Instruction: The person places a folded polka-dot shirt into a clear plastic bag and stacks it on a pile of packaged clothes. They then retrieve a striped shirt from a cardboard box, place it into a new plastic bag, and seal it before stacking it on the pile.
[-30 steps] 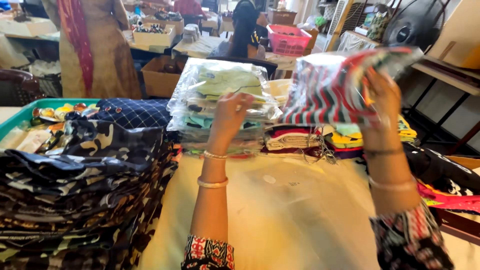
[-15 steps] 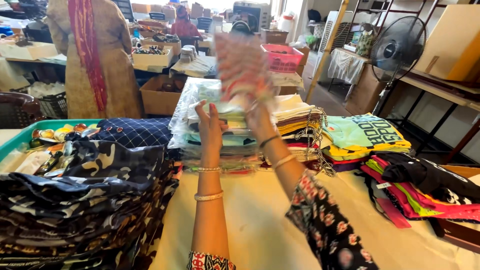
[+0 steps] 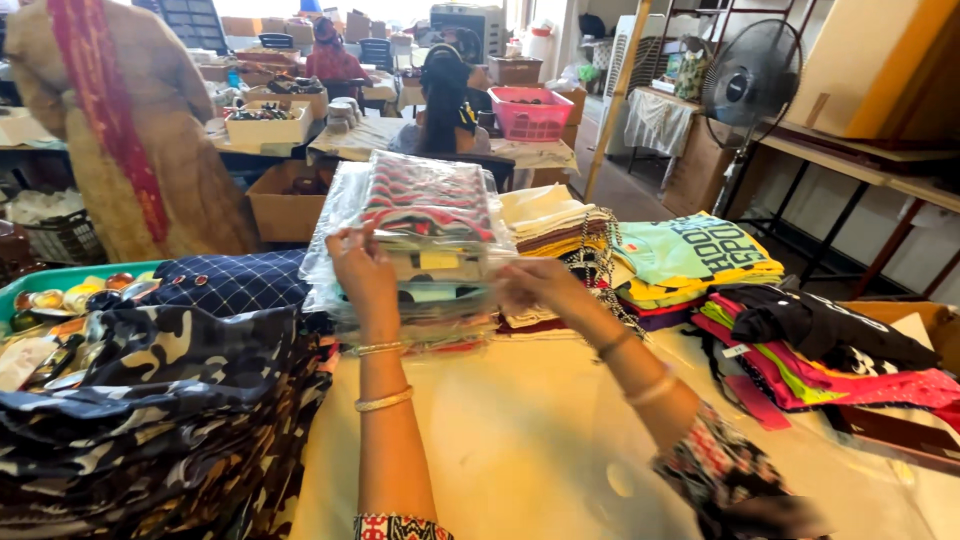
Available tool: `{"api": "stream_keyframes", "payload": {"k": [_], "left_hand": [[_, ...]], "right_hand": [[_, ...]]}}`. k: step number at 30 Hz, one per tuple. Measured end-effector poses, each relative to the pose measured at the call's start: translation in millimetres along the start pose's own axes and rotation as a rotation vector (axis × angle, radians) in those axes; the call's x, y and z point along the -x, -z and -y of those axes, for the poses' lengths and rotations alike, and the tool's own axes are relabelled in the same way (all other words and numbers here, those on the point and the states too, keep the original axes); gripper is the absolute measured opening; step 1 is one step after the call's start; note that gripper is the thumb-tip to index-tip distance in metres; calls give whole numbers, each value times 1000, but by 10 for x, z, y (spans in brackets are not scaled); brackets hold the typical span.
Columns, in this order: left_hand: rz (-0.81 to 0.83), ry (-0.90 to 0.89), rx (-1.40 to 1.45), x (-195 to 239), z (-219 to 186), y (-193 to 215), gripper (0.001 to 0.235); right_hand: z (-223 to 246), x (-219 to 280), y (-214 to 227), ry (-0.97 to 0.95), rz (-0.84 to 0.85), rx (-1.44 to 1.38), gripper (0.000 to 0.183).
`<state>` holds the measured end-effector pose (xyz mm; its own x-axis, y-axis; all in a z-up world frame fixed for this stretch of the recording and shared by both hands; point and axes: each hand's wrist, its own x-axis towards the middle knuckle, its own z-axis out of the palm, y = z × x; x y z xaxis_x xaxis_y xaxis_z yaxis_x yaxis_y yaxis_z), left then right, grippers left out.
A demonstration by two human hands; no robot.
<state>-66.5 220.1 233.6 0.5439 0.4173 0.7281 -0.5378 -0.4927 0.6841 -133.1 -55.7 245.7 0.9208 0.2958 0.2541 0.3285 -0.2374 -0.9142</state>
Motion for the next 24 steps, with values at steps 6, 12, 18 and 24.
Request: {"api": "stream_keyframes", "payload": {"k": [6, 12, 18, 24], "left_hand": [[-7, -168, -113, 84, -449, 255, 35], [147, -419, -229, 147, -733, 178, 51], [265, -576, -429, 351, -664, -167, 53], [253, -552, -584, 445, -557, -322, 48]], "right_hand": [[-514, 967, 1145, -167, -120, 633, 45], [-1680, 1692, 1814, -335, 205, 722, 47], [-1462, 1948, 1282, -313, 81, 812, 58], [-1784, 1848, 1128, -174, -18, 722, 51]]}}
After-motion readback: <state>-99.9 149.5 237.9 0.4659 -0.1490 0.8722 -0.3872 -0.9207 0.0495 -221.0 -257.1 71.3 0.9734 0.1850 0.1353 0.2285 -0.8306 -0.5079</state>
